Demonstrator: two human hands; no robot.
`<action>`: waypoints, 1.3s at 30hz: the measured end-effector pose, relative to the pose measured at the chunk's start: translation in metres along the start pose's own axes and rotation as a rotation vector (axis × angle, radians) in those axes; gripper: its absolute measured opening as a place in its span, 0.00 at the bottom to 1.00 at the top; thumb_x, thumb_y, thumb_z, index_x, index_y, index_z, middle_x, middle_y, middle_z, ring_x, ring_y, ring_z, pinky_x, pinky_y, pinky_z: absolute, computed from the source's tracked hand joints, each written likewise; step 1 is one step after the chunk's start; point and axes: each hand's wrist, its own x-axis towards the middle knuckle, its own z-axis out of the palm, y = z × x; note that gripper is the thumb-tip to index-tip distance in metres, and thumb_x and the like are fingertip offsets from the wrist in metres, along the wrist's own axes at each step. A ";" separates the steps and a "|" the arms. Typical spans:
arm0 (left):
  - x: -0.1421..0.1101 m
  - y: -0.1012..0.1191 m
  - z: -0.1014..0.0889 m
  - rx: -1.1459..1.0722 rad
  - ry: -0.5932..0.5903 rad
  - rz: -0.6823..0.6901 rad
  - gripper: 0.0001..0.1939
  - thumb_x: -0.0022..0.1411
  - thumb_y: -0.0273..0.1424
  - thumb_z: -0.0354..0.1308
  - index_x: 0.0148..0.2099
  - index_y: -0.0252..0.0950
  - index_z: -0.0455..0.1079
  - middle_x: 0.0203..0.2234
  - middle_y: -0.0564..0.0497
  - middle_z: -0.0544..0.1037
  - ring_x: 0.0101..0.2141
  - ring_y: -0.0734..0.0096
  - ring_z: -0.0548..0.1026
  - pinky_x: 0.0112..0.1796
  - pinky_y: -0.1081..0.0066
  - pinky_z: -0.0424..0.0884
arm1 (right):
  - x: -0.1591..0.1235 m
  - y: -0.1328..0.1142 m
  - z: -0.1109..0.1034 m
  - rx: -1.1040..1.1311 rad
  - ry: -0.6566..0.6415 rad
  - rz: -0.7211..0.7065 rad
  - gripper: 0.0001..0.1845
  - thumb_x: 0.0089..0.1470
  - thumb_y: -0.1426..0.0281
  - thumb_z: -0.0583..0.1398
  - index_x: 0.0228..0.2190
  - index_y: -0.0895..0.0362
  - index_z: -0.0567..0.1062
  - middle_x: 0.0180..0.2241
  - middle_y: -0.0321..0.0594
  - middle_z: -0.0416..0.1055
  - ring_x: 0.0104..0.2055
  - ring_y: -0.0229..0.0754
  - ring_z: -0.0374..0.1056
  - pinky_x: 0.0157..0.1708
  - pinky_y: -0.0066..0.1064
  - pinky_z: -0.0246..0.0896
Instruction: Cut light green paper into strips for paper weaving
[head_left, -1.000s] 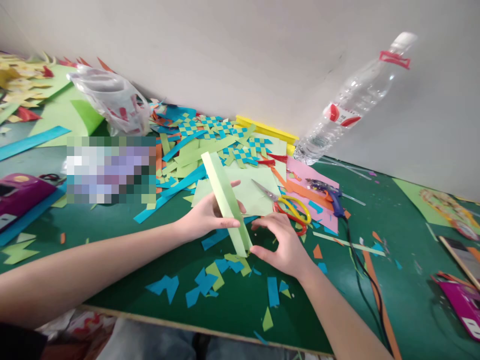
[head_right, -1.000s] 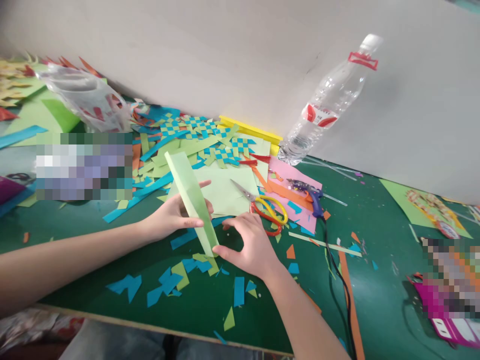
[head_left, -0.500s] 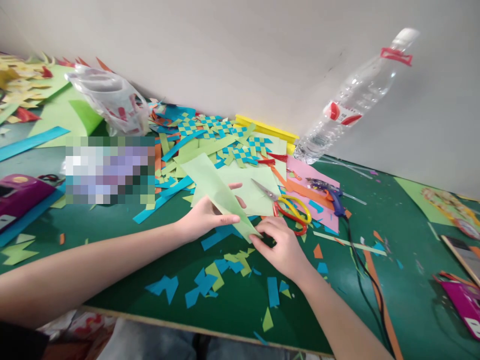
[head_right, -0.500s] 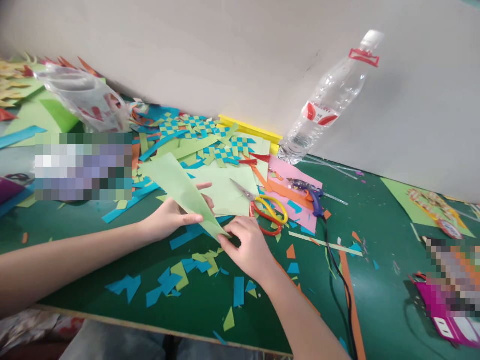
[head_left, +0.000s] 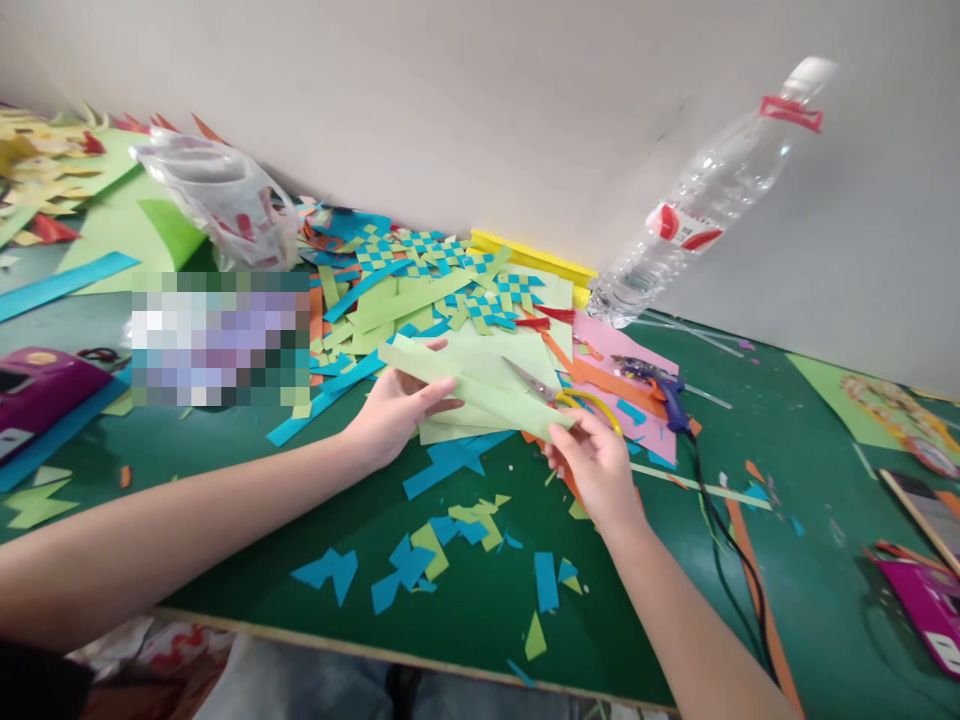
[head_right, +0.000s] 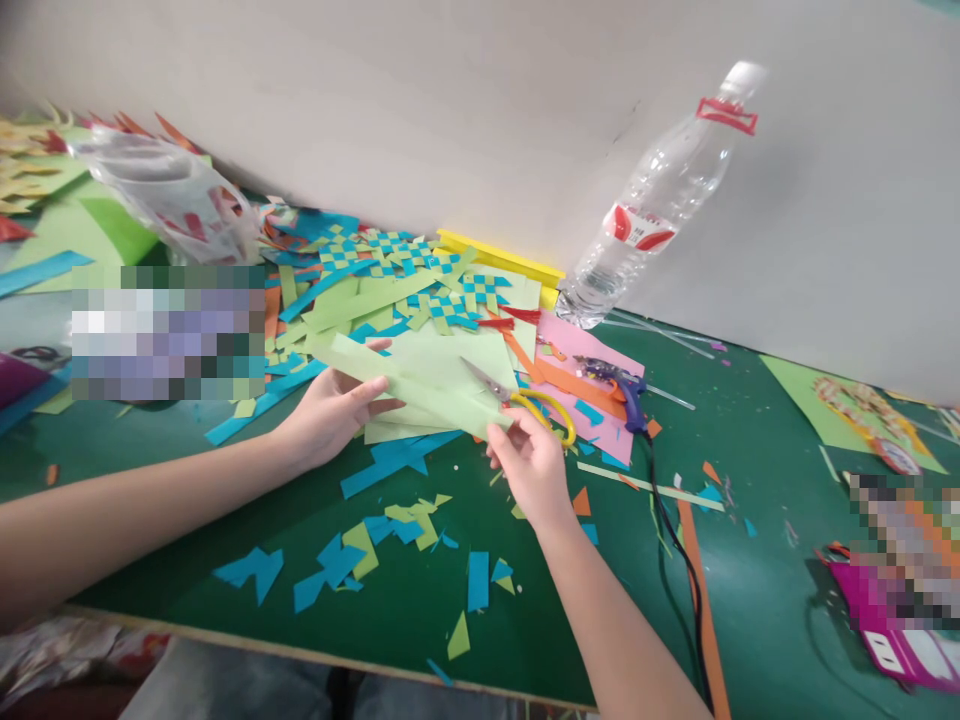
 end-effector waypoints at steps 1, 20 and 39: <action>0.001 0.001 0.000 -0.002 0.012 0.000 0.33 0.56 0.34 0.66 0.61 0.42 0.60 0.51 0.47 0.73 0.49 0.61 0.74 0.45 0.62 0.76 | 0.000 0.001 -0.001 0.059 0.012 0.033 0.12 0.53 0.60 0.62 0.34 0.55 0.72 0.19 0.31 0.68 0.19 0.36 0.64 0.17 0.26 0.59; -0.001 -0.005 -0.005 0.281 -0.092 -0.041 0.17 0.51 0.38 0.69 0.40 0.34 0.73 0.34 0.50 0.77 0.31 0.72 0.76 0.34 0.71 0.76 | 0.011 -0.008 -0.005 0.549 0.363 -0.038 0.07 0.48 0.67 0.64 0.29 0.54 0.70 0.21 0.29 0.69 0.19 0.32 0.64 0.19 0.26 0.60; -0.011 -0.009 -0.004 0.618 -0.407 0.124 0.17 0.59 0.38 0.62 0.48 0.35 0.70 0.39 0.48 0.78 0.36 0.70 0.78 0.36 0.72 0.75 | 0.000 -0.001 0.002 0.403 -0.106 -0.025 0.24 0.45 0.64 0.69 0.45 0.50 0.72 0.29 0.32 0.71 0.25 0.36 0.69 0.21 0.28 0.69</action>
